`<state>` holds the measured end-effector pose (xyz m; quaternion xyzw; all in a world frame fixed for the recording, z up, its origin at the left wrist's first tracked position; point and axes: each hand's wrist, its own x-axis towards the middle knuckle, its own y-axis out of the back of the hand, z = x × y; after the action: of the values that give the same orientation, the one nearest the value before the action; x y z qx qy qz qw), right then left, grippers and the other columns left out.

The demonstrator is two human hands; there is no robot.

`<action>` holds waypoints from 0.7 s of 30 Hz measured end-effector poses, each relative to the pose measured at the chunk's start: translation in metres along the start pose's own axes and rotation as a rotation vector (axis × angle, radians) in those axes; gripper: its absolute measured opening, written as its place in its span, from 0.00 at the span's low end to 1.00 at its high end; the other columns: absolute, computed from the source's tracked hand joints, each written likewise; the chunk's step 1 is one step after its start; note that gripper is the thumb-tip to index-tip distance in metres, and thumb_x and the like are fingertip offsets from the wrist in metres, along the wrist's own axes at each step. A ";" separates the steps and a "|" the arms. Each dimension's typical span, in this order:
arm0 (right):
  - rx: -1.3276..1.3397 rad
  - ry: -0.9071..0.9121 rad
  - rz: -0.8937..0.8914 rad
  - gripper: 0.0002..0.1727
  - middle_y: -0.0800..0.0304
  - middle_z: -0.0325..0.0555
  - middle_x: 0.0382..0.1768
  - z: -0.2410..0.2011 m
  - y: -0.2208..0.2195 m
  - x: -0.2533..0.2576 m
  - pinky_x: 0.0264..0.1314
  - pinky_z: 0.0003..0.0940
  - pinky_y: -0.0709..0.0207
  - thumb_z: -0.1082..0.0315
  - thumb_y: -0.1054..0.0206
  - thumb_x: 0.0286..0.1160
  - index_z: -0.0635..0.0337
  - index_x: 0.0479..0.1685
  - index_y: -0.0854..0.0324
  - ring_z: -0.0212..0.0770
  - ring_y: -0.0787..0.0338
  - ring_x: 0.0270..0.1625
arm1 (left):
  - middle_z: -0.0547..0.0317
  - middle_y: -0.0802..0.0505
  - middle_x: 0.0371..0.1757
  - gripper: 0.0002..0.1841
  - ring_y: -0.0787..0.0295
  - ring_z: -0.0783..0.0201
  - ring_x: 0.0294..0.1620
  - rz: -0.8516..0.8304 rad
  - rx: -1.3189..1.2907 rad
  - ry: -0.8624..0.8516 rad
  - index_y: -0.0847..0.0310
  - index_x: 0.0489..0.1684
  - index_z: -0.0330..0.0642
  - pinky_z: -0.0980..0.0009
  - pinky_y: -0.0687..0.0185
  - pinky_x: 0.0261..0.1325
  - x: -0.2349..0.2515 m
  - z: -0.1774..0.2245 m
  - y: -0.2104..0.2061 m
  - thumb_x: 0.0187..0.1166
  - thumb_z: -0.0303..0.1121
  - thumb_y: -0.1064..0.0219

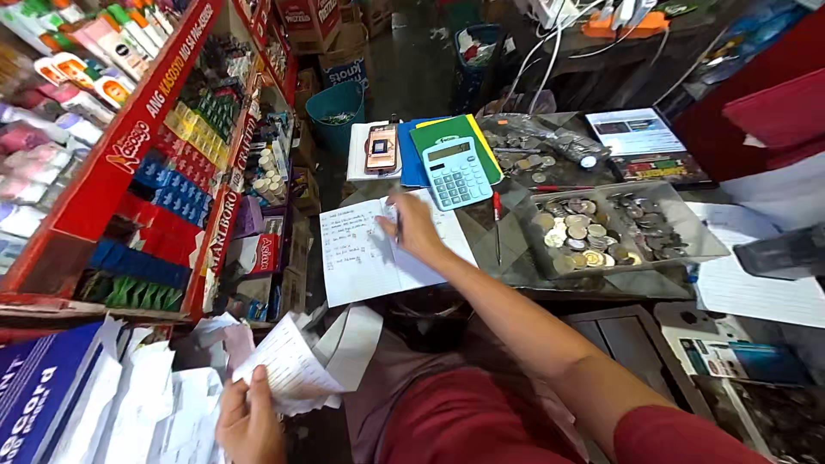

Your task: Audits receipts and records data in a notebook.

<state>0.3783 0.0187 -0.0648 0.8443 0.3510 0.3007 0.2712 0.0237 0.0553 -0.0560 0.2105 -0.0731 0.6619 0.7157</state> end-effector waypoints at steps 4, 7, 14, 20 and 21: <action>-0.272 -0.277 0.086 0.48 0.40 0.75 0.86 0.076 0.035 0.036 0.80 0.90 0.60 0.48 0.13 0.54 0.68 0.75 0.25 0.85 0.52 0.89 | 0.82 0.14 0.32 0.12 0.17 0.87 0.34 0.039 -0.003 -0.021 0.18 0.27 0.48 0.86 0.18 0.40 0.010 0.009 0.010 0.82 0.26 0.40; -0.332 -0.430 0.071 0.54 0.47 0.71 0.90 0.098 0.042 0.043 0.80 0.87 0.56 0.45 0.12 0.50 0.65 0.80 0.29 0.80 0.53 0.91 | 0.81 0.16 0.31 0.12 0.19 0.87 0.35 0.051 0.022 -0.061 0.19 0.25 0.48 0.86 0.20 0.41 0.017 0.011 0.014 0.81 0.25 0.41; -0.334 -0.536 0.045 0.58 0.45 0.71 0.88 0.103 0.051 0.048 0.72 0.76 0.39 0.39 0.13 0.47 0.63 0.80 0.31 0.77 0.38 0.84 | 0.82 0.18 0.28 0.14 0.20 0.87 0.32 0.051 0.033 -0.083 0.21 0.22 0.49 0.87 0.22 0.38 0.023 0.006 0.014 0.81 0.25 0.40; -0.330 -0.511 0.104 0.55 0.35 0.72 0.83 0.117 0.069 0.073 0.73 0.79 0.41 0.43 0.11 0.47 0.62 0.78 0.29 0.79 0.36 0.82 | 0.81 0.16 0.29 0.13 0.19 0.86 0.33 0.043 0.028 -0.056 0.18 0.23 0.47 0.86 0.20 0.39 0.024 0.007 0.011 0.81 0.25 0.40; -0.358 -0.514 0.103 0.55 0.35 0.72 0.83 0.123 0.070 0.080 0.73 0.79 0.41 0.43 0.11 0.47 0.63 0.78 0.30 0.79 0.36 0.82 | 0.82 0.16 0.29 0.13 0.19 0.87 0.33 0.044 0.022 -0.055 0.18 0.23 0.48 0.86 0.20 0.39 0.024 0.007 0.010 0.81 0.25 0.41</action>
<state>0.5397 0.0062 -0.0753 0.8481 0.1692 0.1480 0.4798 0.0175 0.0750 -0.0381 0.2351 -0.0901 0.6721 0.6964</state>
